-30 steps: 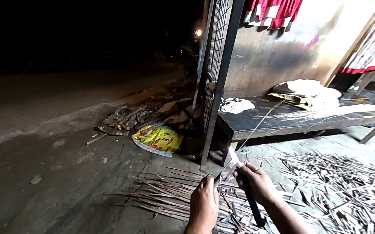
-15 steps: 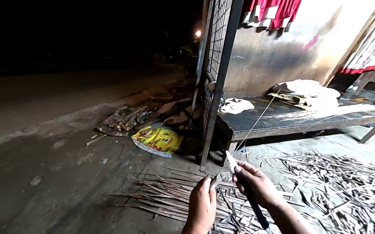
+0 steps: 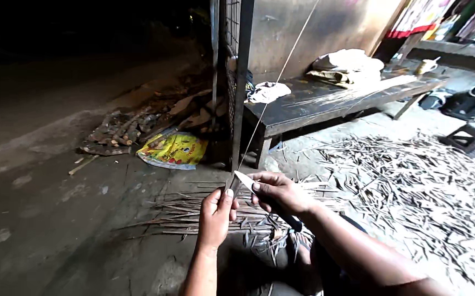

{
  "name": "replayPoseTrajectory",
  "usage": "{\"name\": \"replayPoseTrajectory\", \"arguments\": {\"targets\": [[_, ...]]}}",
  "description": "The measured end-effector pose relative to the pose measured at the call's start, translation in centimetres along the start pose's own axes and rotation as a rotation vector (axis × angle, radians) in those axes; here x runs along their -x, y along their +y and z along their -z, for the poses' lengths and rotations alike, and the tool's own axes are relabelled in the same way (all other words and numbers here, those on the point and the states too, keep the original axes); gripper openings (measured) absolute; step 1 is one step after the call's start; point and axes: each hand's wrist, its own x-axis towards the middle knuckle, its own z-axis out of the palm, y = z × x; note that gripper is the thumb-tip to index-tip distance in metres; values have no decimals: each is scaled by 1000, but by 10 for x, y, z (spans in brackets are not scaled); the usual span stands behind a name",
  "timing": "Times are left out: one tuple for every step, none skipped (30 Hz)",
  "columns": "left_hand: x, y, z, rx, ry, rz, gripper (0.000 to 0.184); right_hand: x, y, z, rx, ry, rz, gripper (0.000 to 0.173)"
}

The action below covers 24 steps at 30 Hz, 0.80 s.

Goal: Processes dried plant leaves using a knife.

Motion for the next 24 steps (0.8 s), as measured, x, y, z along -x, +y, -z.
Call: {"name": "replayPoseTrajectory", "arguments": {"targets": [[0,-1,0,20,-2,2,25,0,1,0,4,-24,1,37],[0,-1,0,30,-6,2,25,0,1,1,4,-44,6,37],[-1,-1,0,30,-12,2,25,0,2,2,3,-55,10,37],[-1,-2,-1,24,-17,4,25,-1,1,2,1,-54,17,37],[-1,-2,-1,18,-18,7,25,-1,0,2,3,-44,22,37],[-1,-2,-1,16,-19,10,24,-2,-1,3,7,-27,28,39],[-2,-2,-2,14,-18,11,24,-3,-3,3,18,-7,33,40],[-2,-2,-2,15,-19,10,24,-4,-4,4,29,9,38,41],[-2,-2,-2,16,-19,9,24,-4,-5,4,32,20,50,42],[-2,-2,-3,19,-18,7,24,-5,-5,4,29,29,64,43],[-2,-2,-3,18,-21,3,23,-5,-5,4,25,42,75,43],[-3,-1,-3,15,-23,0,23,-5,-4,4,21,62,87,43],[-4,-2,-4,11,-25,-5,23,-5,-5,5,13,91,98,43],[-4,-2,-4,1,-28,-9,23,-5,-6,6,7,136,110,42],[-4,-3,-4,-10,-28,-10,24,-5,-8,7,-6,195,119,41],[-4,-4,-4,-26,-29,-13,24,-5,-11,10,-26,254,124,41],[-4,-5,-4,-47,-27,-16,23,-6,-13,13,-45,303,128,41],[-3,-5,-5,-75,-24,-19,23,-6,-14,17,-59,325,127,42],[-3,-5,-6,-114,-20,-30,22,-6,-15,19,-58,313,119,42],[-3,-6,-6,-166,-13,-52,21,-4,-14,20,-46,268,98,43],[-3,-7,-7,-231,-3,-86,20,-2,-12,18,-29,208,71,43],[-3,-8,-8,-297,7,-122,19,0,-8,14,-19,146,45,44],[-3,-10,-8,-362,19,-157,18,2,-4,10,-21,96,25,44],[-2,-11,-9,-432,32,-190,17,3,1,6,-31,65,10,45]]}}
